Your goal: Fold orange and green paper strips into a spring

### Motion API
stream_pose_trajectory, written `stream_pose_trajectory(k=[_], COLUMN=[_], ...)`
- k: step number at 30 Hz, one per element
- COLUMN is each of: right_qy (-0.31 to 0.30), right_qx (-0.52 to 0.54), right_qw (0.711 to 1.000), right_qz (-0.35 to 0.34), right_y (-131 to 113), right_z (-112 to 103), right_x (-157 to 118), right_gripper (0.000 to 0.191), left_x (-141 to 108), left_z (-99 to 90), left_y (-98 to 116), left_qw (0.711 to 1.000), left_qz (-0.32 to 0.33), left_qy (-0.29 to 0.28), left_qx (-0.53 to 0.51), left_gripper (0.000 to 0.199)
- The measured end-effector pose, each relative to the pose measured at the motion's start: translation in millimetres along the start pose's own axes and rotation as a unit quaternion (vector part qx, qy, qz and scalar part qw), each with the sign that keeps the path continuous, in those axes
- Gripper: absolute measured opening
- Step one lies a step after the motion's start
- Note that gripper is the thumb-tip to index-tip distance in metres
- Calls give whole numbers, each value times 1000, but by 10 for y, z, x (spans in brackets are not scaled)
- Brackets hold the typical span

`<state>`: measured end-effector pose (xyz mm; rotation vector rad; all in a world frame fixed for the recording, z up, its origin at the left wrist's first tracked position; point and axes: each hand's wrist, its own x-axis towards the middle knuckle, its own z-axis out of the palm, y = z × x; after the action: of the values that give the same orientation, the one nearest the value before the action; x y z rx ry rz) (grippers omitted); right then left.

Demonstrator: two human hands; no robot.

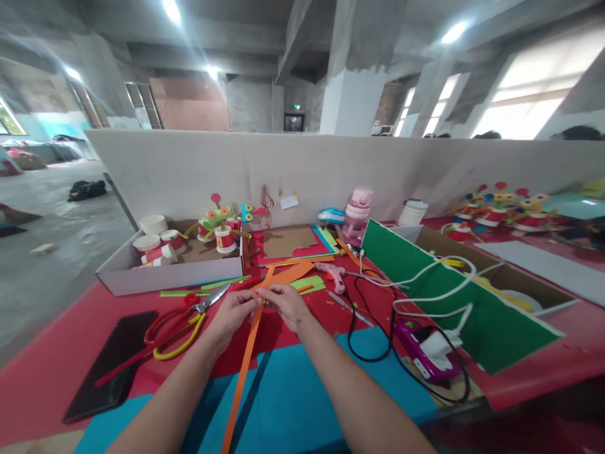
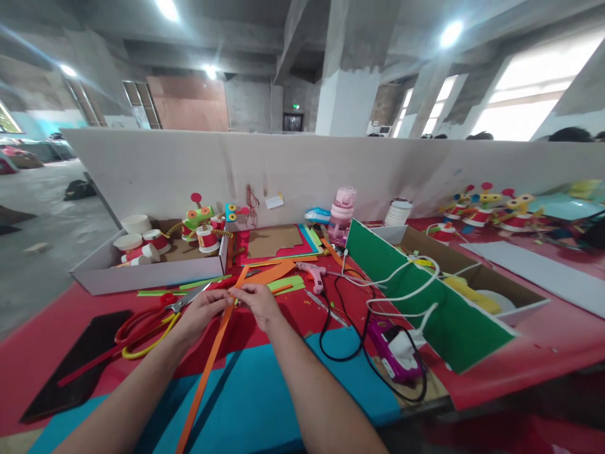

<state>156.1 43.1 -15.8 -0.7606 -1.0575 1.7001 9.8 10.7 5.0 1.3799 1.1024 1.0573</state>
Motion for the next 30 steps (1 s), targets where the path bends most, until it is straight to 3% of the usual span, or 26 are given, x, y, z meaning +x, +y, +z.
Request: stream_pose_trajectory(k=[13,21,26,30], right_qy=[103,138,160,136], right_qx=[55,58,54,78], right_qw=[992,986,981,986], right_qz=[-48,-76,-96,-52], right_y=[-256,-211,-203,-198], right_z=[-153,-193,-223,-203], right_x=[28,81,116,98], right_gripper=[31,29,31,45], left_x=[-43,-68,-66,-38], left_z=[33,42,18,-4], left_y=[48,81,69,74], left_qw=[998,996,996,1000], left_qz=[-34,-47,-41,-24], left_qy=[-49,-77,-76,-18], left_qx=[37,20,15,9], left_gripper=[24,22,22,28])
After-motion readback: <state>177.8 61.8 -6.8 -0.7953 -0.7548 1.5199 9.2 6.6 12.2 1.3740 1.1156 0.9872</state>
